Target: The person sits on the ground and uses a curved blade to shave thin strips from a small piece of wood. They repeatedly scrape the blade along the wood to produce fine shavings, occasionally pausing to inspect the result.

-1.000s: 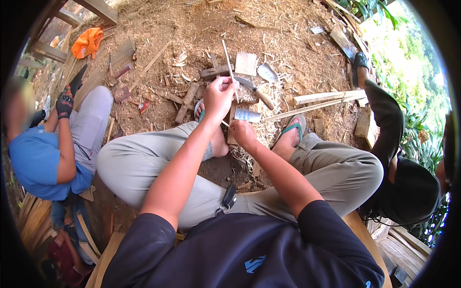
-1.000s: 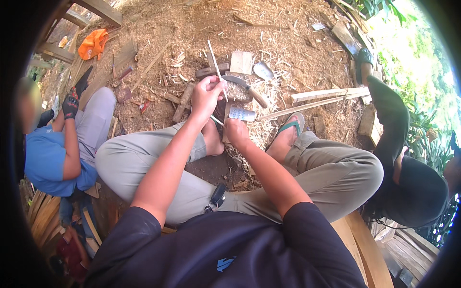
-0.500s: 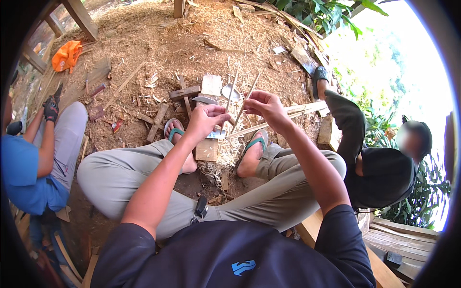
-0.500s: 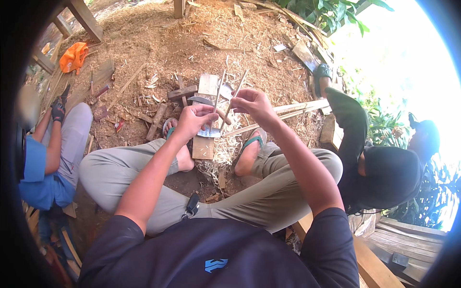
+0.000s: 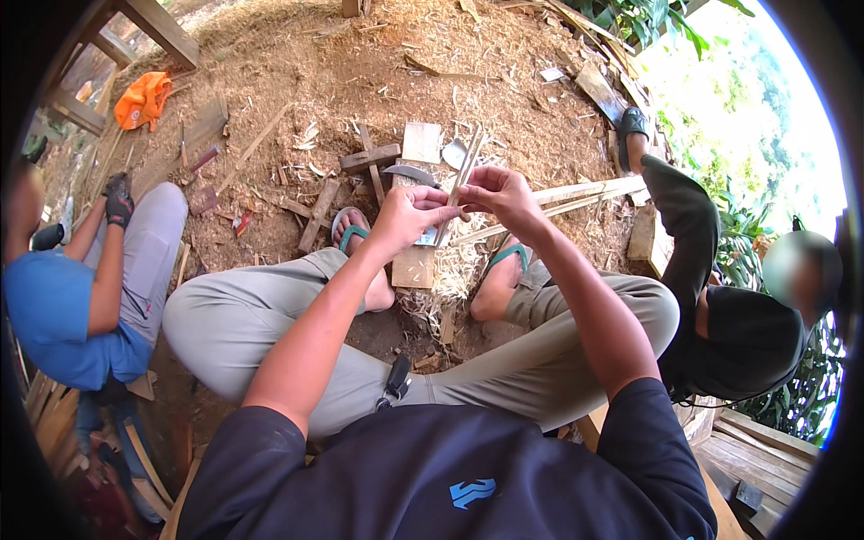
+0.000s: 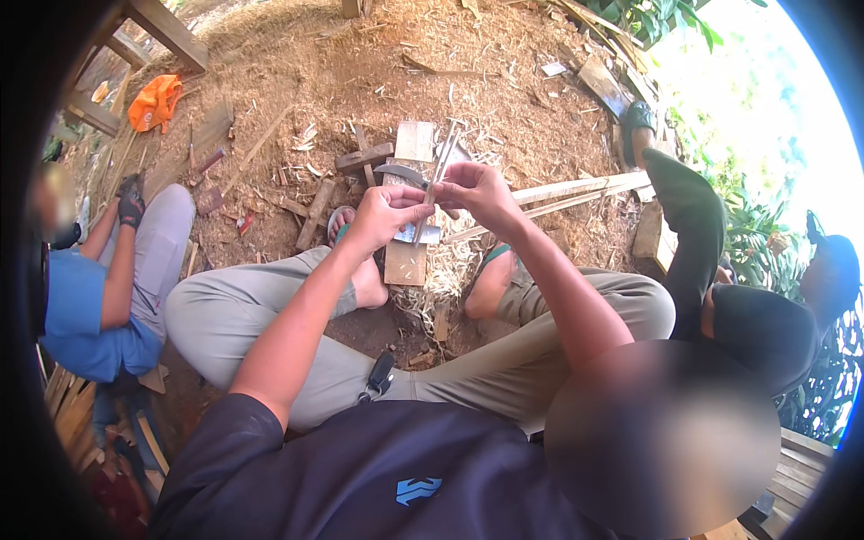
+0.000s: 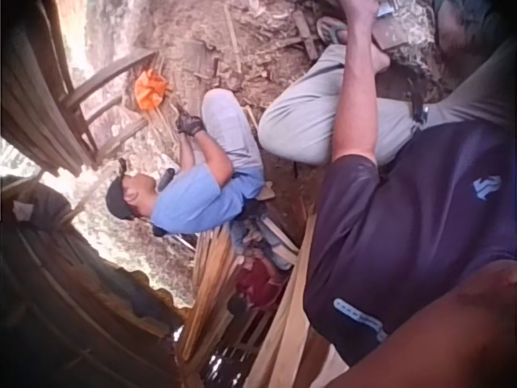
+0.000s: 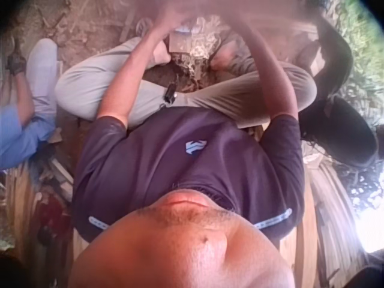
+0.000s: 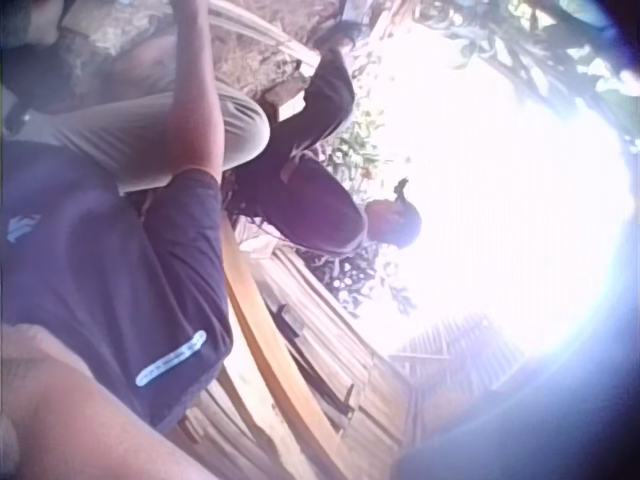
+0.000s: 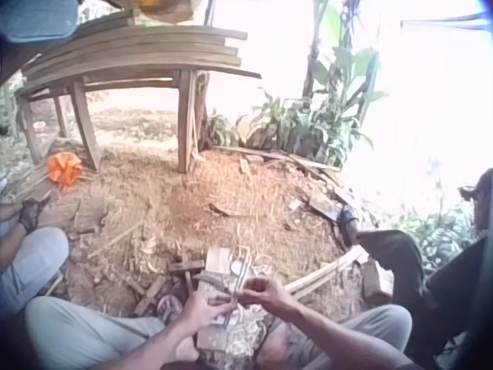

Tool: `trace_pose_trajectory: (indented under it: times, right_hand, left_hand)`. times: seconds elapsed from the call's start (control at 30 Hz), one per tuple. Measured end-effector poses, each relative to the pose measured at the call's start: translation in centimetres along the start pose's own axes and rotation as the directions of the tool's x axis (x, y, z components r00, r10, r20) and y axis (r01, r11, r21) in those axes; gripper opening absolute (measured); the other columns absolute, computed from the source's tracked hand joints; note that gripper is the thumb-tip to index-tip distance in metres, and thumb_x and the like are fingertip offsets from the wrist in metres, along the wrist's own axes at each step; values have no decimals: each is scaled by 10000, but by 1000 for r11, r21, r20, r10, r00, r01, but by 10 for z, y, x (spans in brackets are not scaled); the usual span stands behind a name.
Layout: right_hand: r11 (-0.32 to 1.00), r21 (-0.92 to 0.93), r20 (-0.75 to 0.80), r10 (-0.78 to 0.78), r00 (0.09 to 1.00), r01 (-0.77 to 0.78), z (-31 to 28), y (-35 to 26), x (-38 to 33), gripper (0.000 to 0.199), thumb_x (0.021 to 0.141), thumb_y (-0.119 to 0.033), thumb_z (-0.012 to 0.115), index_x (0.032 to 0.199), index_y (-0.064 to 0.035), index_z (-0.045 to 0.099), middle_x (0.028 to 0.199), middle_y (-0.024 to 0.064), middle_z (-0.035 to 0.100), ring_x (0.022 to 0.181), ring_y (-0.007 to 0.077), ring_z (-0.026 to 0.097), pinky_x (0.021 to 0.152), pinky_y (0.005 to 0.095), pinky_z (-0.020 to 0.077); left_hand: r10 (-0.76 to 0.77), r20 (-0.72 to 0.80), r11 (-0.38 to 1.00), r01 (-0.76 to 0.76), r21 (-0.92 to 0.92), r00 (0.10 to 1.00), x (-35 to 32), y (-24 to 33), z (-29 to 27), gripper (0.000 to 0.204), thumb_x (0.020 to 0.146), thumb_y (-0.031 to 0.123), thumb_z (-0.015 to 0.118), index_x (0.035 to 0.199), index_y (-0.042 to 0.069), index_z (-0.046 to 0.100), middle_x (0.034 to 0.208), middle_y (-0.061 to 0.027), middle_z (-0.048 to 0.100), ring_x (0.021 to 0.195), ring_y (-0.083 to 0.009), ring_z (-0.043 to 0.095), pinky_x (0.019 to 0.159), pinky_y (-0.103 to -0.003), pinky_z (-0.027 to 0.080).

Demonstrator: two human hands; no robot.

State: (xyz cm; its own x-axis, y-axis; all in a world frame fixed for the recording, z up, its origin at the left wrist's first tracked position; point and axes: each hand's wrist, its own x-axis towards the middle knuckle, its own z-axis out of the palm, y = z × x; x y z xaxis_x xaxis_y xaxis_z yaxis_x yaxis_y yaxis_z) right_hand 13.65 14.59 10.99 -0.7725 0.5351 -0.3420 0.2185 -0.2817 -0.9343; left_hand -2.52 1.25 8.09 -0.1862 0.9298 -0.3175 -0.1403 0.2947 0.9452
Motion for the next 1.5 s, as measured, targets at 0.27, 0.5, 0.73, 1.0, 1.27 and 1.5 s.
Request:
trace_pose_trajectory:
  times: [0.27,0.5,0.73,1.0,1.27,1.5]
  right_hand:
    - [1000,13,-33,16,999,-15,-1,4,2,239,911,-135,683,1067,24,596,983,74,670,883,144,672,790,292,581]
    - [998,56,-44,-6,999,9,-4,11,5,320,899,-148,703,1091,71,573,936,115,685,803,152,683,689,261,565]
    - [994,-3,57,113,992,-113,-9,1,2,312,915,-207,682,1114,27,624,908,115,698,784,149,696,748,274,590]
    - [986,-14,147,168,975,-168,-21,-8,-1,170,838,-40,728,932,44,614,905,150,694,836,226,719,782,298,608]
    - [993,55,36,106,994,-108,-28,-8,1,192,852,-63,710,988,43,629,916,160,694,854,224,715,789,322,611]
    - [996,-5,-16,84,996,-84,-26,-12,0,250,868,-104,704,1045,58,633,937,160,699,849,214,717,781,315,611]
  left_hand:
    - [-28,13,999,28,-41,1000,-1,1,3,276,843,135,759,1046,-40,687,891,-74,727,763,-76,649,671,-217,517]
    - [-13,45,998,15,-54,999,1,-2,2,307,842,145,763,1063,-51,679,904,-77,722,775,-80,644,677,-224,517]
    - [-71,87,997,67,48,994,-2,0,1,347,831,170,778,1080,-50,677,907,-72,719,788,-84,645,691,-230,512]
    - [-157,192,971,116,210,969,4,-8,-11,339,879,255,730,1119,21,683,966,-25,718,843,-67,627,684,-241,480]
    - [-263,166,960,240,145,950,6,-3,-17,292,939,301,648,1081,53,710,931,-17,723,743,-64,596,638,-250,460]
    - [-213,181,964,176,201,960,3,-3,-19,275,947,280,638,1081,50,707,918,-14,721,757,-74,605,659,-257,473]
